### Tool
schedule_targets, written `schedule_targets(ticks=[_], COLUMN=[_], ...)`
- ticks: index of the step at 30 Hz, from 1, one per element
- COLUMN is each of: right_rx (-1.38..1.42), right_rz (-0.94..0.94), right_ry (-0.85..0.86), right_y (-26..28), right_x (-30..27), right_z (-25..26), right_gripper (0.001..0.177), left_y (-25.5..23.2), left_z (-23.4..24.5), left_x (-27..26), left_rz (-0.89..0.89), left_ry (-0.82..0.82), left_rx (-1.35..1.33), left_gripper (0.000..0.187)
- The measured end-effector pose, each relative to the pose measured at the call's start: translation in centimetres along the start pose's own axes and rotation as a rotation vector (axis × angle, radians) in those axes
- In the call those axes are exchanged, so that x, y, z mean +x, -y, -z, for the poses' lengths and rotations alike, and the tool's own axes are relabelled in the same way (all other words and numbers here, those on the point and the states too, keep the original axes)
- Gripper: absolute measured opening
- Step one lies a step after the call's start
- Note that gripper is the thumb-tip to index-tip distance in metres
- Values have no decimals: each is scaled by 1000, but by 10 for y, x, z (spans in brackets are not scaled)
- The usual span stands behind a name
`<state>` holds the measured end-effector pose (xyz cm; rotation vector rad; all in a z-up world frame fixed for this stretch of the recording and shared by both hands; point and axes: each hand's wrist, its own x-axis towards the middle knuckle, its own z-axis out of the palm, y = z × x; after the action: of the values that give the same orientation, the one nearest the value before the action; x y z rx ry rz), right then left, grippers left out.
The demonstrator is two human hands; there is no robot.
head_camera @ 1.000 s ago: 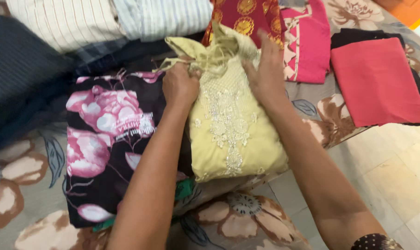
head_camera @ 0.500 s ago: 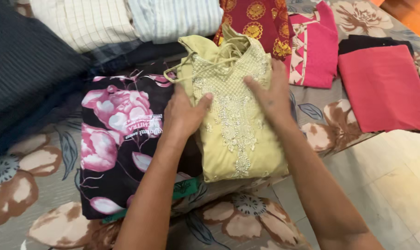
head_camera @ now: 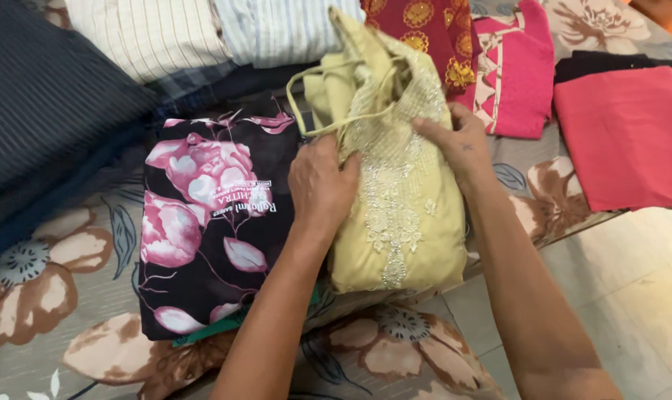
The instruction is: The person folds multiple pieces of clothing including tops and pants on a bed and places them into an open duffel bag.
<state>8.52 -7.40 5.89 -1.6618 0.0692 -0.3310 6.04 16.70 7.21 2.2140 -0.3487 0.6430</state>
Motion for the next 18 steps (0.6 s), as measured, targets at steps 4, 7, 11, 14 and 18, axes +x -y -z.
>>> schedule_targets(ticks=[4, 7, 11, 14, 18], right_rx=[271, 361, 330, 168, -473], right_rz=[-92, -288, -237, 6, 459], right_ry=[11, 48, 72, -40, -312], right_y=[12, 23, 15, 9, 25], right_x=[-11, -12, -9, -20, -54], right_z=[7, 19, 33, 27, 1], right_gripper=[43, 41, 38, 34, 29], left_y=[-23, -34, -16, 12, 28], left_z=[9, 10, 4, -7, -14], left_x=[4, 12, 18, 13, 5], left_rz=[6, 55, 316, 304, 297], left_ry=[14, 64, 251, 294, 307], left_rx=[-242, -266, -280, -144, -84], left_gripper=[29, 42, 46, 58, 61])
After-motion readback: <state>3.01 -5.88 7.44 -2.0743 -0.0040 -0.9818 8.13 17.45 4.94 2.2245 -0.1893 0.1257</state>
